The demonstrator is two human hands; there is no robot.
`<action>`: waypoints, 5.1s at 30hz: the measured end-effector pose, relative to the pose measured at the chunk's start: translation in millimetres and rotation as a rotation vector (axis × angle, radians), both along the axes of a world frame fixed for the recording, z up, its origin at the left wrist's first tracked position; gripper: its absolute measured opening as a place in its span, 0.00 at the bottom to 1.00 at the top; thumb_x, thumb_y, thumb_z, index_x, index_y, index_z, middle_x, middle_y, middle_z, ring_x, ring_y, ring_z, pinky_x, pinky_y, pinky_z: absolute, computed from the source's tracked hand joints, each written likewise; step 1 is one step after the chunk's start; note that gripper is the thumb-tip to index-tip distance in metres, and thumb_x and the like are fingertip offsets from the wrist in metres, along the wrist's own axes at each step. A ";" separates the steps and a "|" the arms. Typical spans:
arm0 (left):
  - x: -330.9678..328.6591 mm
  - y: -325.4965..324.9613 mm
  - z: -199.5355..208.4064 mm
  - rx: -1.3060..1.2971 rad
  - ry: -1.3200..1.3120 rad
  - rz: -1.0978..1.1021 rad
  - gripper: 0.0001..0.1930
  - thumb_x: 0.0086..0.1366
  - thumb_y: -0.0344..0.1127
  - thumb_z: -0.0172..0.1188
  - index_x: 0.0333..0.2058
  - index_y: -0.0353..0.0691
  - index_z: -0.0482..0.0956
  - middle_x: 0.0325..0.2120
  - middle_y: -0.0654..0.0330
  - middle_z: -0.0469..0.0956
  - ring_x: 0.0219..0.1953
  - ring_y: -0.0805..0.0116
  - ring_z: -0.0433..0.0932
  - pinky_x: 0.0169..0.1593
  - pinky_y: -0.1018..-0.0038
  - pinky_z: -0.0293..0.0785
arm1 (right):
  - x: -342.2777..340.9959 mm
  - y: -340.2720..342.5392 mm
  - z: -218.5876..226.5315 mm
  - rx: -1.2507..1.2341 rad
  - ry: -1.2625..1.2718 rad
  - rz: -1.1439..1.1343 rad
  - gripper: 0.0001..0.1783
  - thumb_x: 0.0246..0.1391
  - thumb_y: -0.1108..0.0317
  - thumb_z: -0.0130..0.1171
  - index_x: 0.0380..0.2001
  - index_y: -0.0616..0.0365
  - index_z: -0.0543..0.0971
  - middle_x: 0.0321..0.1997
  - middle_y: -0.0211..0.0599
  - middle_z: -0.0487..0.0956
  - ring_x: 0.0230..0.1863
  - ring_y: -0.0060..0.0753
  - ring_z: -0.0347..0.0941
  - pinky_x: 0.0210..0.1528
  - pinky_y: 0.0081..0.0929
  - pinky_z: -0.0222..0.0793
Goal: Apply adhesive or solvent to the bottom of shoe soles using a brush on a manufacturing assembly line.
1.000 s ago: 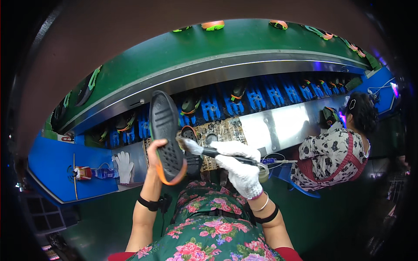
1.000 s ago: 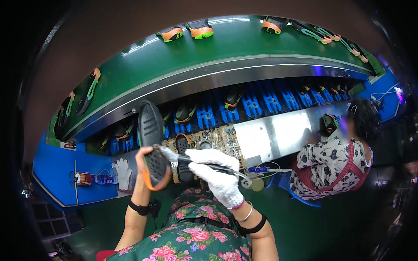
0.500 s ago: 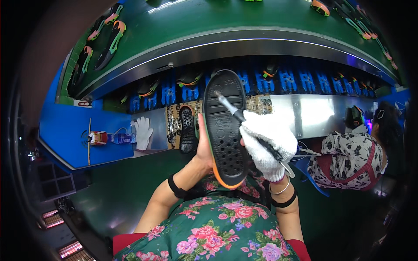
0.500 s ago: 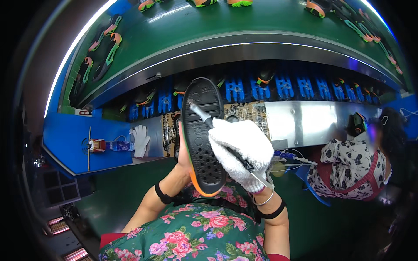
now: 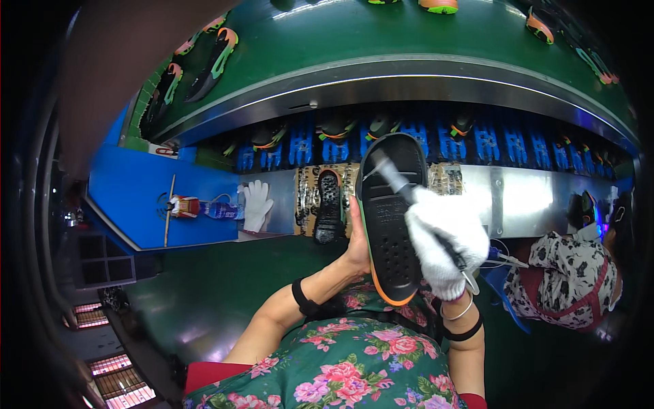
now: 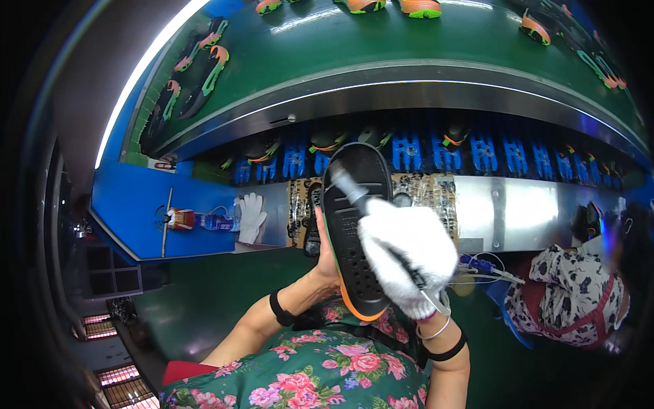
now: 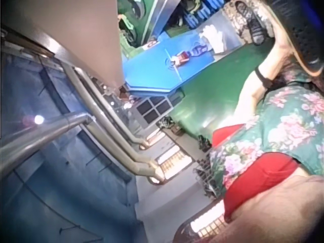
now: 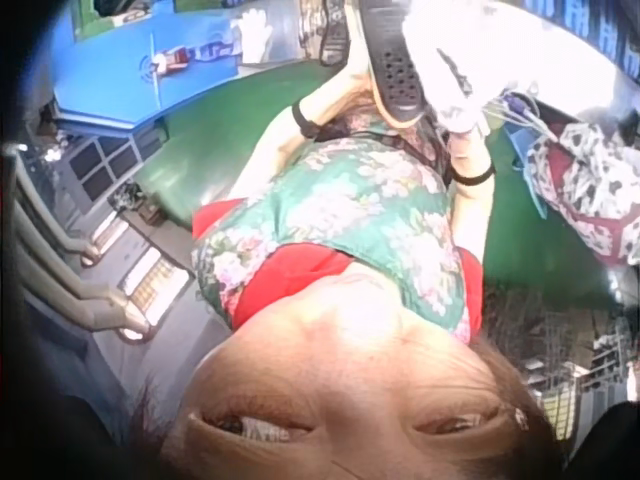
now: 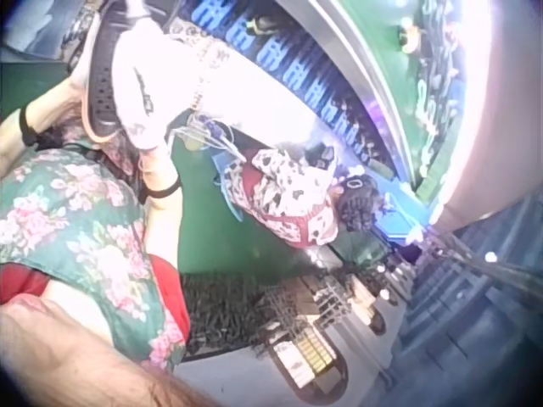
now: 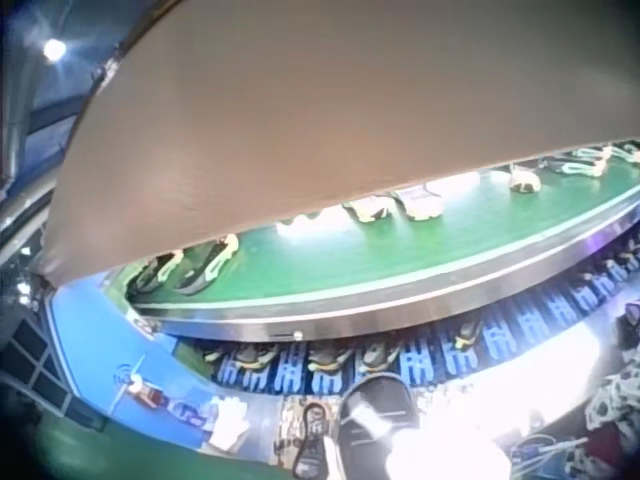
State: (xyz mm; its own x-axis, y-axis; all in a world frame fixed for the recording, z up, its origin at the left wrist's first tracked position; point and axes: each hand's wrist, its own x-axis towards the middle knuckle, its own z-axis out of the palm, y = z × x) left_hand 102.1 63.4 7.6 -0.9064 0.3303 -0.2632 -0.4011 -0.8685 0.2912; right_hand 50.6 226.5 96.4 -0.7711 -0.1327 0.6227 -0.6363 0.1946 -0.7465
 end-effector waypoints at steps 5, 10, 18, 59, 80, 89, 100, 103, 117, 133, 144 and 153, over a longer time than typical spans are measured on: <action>-10.2 -6.8 15.1 -0.311 -0.032 -0.024 0.55 0.63 0.85 0.26 0.71 0.44 0.62 0.65 0.53 0.70 0.65 0.57 0.73 0.67 0.57 0.71 | 1.8 -8.5 1.2 0.208 0.103 0.045 0.22 0.47 0.77 0.70 0.48 0.55 0.87 0.49 0.44 0.86 0.45 0.45 0.83 0.49 0.39 0.76; -19.8 -18.5 -17.9 0.212 0.227 0.045 0.55 0.62 0.86 0.28 0.71 0.47 0.62 0.65 0.55 0.71 0.65 0.55 0.72 0.70 0.54 0.65 | 0.6 -13.8 0.9 -0.042 -0.095 0.145 0.14 0.47 0.80 0.70 0.40 0.58 0.88 0.42 0.44 0.88 0.41 0.42 0.84 0.46 0.33 0.78; -2.9 -35.8 -64.8 -0.209 0.179 -0.024 0.57 0.59 0.87 0.32 0.70 0.44 0.62 0.64 0.51 0.72 0.61 0.52 0.76 0.66 0.53 0.71 | 15.7 -22.6 -3.0 0.031 -0.008 0.211 0.20 0.46 0.73 0.71 0.46 0.55 0.88 0.45 0.38 0.87 0.42 0.43 0.83 0.46 0.37 0.78; -45.0 -53.4 -10.5 -0.071 0.281 0.038 0.61 0.43 0.91 0.55 0.52 0.31 0.71 0.41 0.48 0.78 0.48 0.54 0.77 0.52 0.56 0.81 | 41.2 2.3 -26.3 -0.041 -0.182 0.300 0.19 0.41 0.77 0.76 0.40 0.54 0.88 0.41 0.38 0.88 0.37 0.40 0.84 0.38 0.32 0.79; -75.4 -55.4 11.0 -0.041 0.466 0.144 0.55 0.52 0.86 0.55 0.47 0.28 0.75 0.41 0.49 0.77 0.44 0.55 0.77 0.53 0.60 0.75 | 34.6 13.4 -25.7 0.039 -0.125 0.250 0.15 0.44 0.76 0.74 0.38 0.52 0.89 0.39 0.36 0.88 0.35 0.38 0.83 0.38 0.31 0.78; -81.0 -59.1 16.6 -0.142 0.514 0.084 0.34 0.65 0.63 0.60 0.45 0.29 0.75 0.40 0.50 0.77 0.44 0.56 0.77 0.53 0.61 0.74 | 34.9 15.4 -24.3 0.006 -0.197 0.243 0.13 0.45 0.76 0.74 0.37 0.54 0.89 0.39 0.38 0.88 0.35 0.37 0.83 0.39 0.30 0.79; -92.3 -56.8 21.6 -0.184 0.571 0.093 0.36 0.63 0.64 0.63 0.46 0.28 0.76 0.40 0.48 0.79 0.44 0.55 0.79 0.50 0.64 0.77 | 34.0 24.3 -24.1 0.025 -0.190 0.235 0.15 0.44 0.76 0.73 0.38 0.53 0.89 0.40 0.38 0.88 0.36 0.39 0.83 0.38 0.33 0.79; -95.3 -55.1 17.3 -0.184 0.581 0.091 0.38 0.62 0.66 0.63 0.47 0.28 0.76 0.41 0.47 0.79 0.46 0.54 0.79 0.51 0.62 0.78 | 40.9 18.1 -23.8 0.056 -0.081 0.227 0.18 0.42 0.76 0.75 0.40 0.52 0.88 0.40 0.37 0.88 0.35 0.37 0.83 0.37 0.31 0.78; -95.7 -48.8 6.0 -0.162 0.599 0.111 0.55 0.46 0.82 0.55 0.48 0.26 0.75 0.40 0.47 0.80 0.44 0.55 0.81 0.53 0.62 0.77 | 44.1 25.3 -28.2 0.069 -0.143 0.059 0.15 0.42 0.79 0.75 0.36 0.54 0.87 0.35 0.39 0.87 0.34 0.39 0.83 0.37 0.31 0.78; -85.0 -37.3 23.6 -0.309 0.482 -0.031 0.36 0.60 0.67 0.65 0.43 0.32 0.77 0.33 0.54 0.81 0.37 0.63 0.77 0.46 0.70 0.74 | 46.3 35.8 -33.4 0.145 -0.017 0.153 0.19 0.41 0.79 0.73 0.41 0.55 0.88 0.41 0.39 0.88 0.35 0.39 0.83 0.38 0.31 0.78; -86.8 -26.3 23.9 -0.221 0.481 0.032 0.36 0.60 0.66 0.65 0.43 0.32 0.77 0.33 0.53 0.81 0.38 0.62 0.79 0.49 0.68 0.77 | 54.8 35.4 -29.5 0.066 -0.137 0.256 0.21 0.40 0.77 0.74 0.42 0.52 0.89 0.41 0.39 0.88 0.36 0.38 0.83 0.38 0.31 0.78; -85.2 -21.8 20.0 -0.208 0.375 0.002 0.51 0.56 0.83 0.54 0.50 0.31 0.74 0.35 0.48 0.79 0.41 0.56 0.79 0.48 0.61 0.79 | 48.1 39.9 -31.5 0.045 -0.185 0.072 0.14 0.42 0.79 0.74 0.35 0.57 0.86 0.37 0.41 0.87 0.34 0.40 0.83 0.37 0.33 0.78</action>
